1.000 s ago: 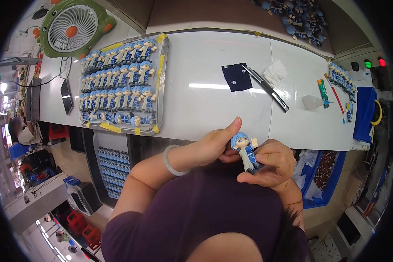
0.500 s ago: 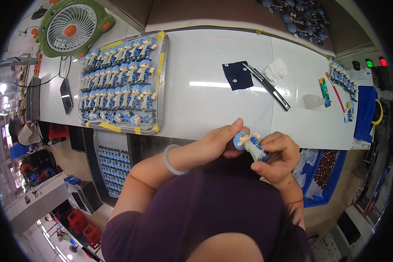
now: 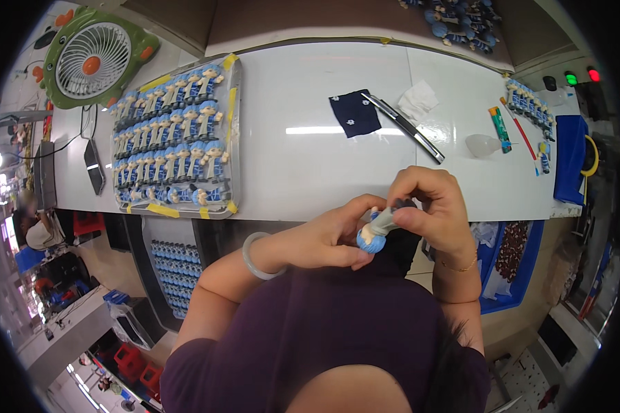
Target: The person assembles small anime figurines and applies glue to them using a glue bottle at a manufacturing workstation.
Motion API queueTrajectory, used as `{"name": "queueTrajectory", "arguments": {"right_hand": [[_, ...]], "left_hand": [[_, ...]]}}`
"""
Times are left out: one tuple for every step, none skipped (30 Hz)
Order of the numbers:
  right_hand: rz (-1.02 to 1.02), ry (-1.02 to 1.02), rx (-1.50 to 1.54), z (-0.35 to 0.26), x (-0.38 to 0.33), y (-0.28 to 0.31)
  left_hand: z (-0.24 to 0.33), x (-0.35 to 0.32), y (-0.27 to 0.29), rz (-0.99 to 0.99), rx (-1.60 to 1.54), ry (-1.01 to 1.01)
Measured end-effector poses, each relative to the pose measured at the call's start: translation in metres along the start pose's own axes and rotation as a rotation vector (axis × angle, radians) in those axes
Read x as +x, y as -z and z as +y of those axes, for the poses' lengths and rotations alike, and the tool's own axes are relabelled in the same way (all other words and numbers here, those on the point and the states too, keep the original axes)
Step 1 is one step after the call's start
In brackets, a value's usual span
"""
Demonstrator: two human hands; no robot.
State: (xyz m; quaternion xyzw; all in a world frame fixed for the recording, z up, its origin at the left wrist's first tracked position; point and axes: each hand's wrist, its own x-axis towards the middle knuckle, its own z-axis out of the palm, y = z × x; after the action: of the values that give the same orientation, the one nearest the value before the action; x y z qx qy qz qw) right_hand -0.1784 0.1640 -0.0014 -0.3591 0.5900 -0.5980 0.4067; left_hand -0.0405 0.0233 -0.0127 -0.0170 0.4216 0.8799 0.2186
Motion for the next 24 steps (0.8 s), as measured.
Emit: {"name": "queueTrajectory", "arguments": {"right_hand": [[0.012, -0.01, -0.042, 0.0, 0.0, -0.003], [0.024, -0.019, -0.084, 0.001, 0.0, -0.005], [0.025, 0.086, -0.224, 0.002, 0.0, -0.004], [0.023, 0.085, -0.225, 0.004, -0.001, -0.005], [0.277, 0.308, -0.393, 0.007, -0.002, -0.006], [0.531, 0.533, -0.555, 0.011, -0.004, -0.008], [0.738, 0.616, -0.494, 0.023, -0.011, 0.0], [0.951, 0.697, -0.432, 0.036, -0.021, 0.016], [1.103, 0.634, -0.387, 0.042, -0.025, 0.03], [1.256, 0.563, -0.344, 0.046, -0.029, 0.043], [1.25, 0.566, -0.334, 0.053, -0.03, 0.057], [1.174, 0.399, -0.435, 0.06, -0.03, 0.071], [1.09, 0.233, -0.532, 0.062, -0.027, 0.079], [1.083, 0.238, -0.527, 0.063, -0.025, 0.085], [0.949, 0.112, -0.573, 0.061, -0.023, 0.088], [0.817, -0.015, -0.621, 0.06, -0.021, 0.091], [0.807, -0.004, -0.574, 0.061, -0.019, 0.091], [0.804, -0.002, -0.576, 0.064, -0.02, 0.091], [0.766, 0.021, -0.468, 0.068, -0.019, 0.092], [0.728, 0.044, -0.361, 0.068, -0.019, 0.092], [0.722, 0.047, -0.361, 0.067, -0.022, 0.087], [0.657, 0.089, -0.249, 0.06, -0.023, 0.071], [0.596, 0.127, -0.139, 0.052, -0.026, 0.055], [0.589, 0.128, -0.135, 0.044, -0.028, 0.04]], "left_hand": [[-0.002, 0.0, 0.001, -0.034, -0.083, 0.0], [-0.004, 0.001, 0.003, -0.039, -0.084, 0.001], [-0.008, 0.001, 0.006, -0.054, -0.089, 0.012], [-0.012, 0.0, 0.008, -0.063, -0.095, 0.022], [-0.015, -0.001, 0.009, -0.06, -0.097, 0.019], [-0.019, -0.002, 0.01, 0.011, 0.01, -0.109], [-0.02, -0.002, 0.01, 0.081, 0.119, -0.239], [-0.017, -0.001, 0.009, 0.077, 0.119, -0.241], [-0.012, -0.002, 0.008, 0.147, 0.18, -0.249], [-0.007, -0.002, 0.007, 0.212, 0.237, -0.255], [-0.005, -0.004, 0.006, 0.222, 0.243, -0.257], [-0.003, -0.007, 0.005, 0.223, 0.289, -0.282], [-0.002, -0.008, 0.004, 0.225, 0.336, -0.308], [-0.003, -0.011, 0.004, 0.233, 0.339, -0.311], [-0.005, -0.014, 0.003, 0.281, 0.425, -0.359], [-0.006, -0.014, 0.002, 0.324, 0.507, -0.406], [-0.006, -0.014, 0.002, 0.326, 0.507, -0.408], [-0.005, -0.012, 0.003, 0.373, 0.675, -0.521], [-0.004, -0.011, 0.003, 0.422, 0.846, -0.634], [-0.003, -0.011, 0.003, 0.428, 0.849, -0.637], [-0.002, -0.01, 0.001, 0.44, 0.878, -0.627], [-0.001, -0.012, 0.001, 0.46, 0.911, -0.613], [-0.001, -0.011, 0.001, 0.469, 0.915, -0.612], [-0.002, -0.011, 0.001, 0.485, 0.951, -0.647]]}}
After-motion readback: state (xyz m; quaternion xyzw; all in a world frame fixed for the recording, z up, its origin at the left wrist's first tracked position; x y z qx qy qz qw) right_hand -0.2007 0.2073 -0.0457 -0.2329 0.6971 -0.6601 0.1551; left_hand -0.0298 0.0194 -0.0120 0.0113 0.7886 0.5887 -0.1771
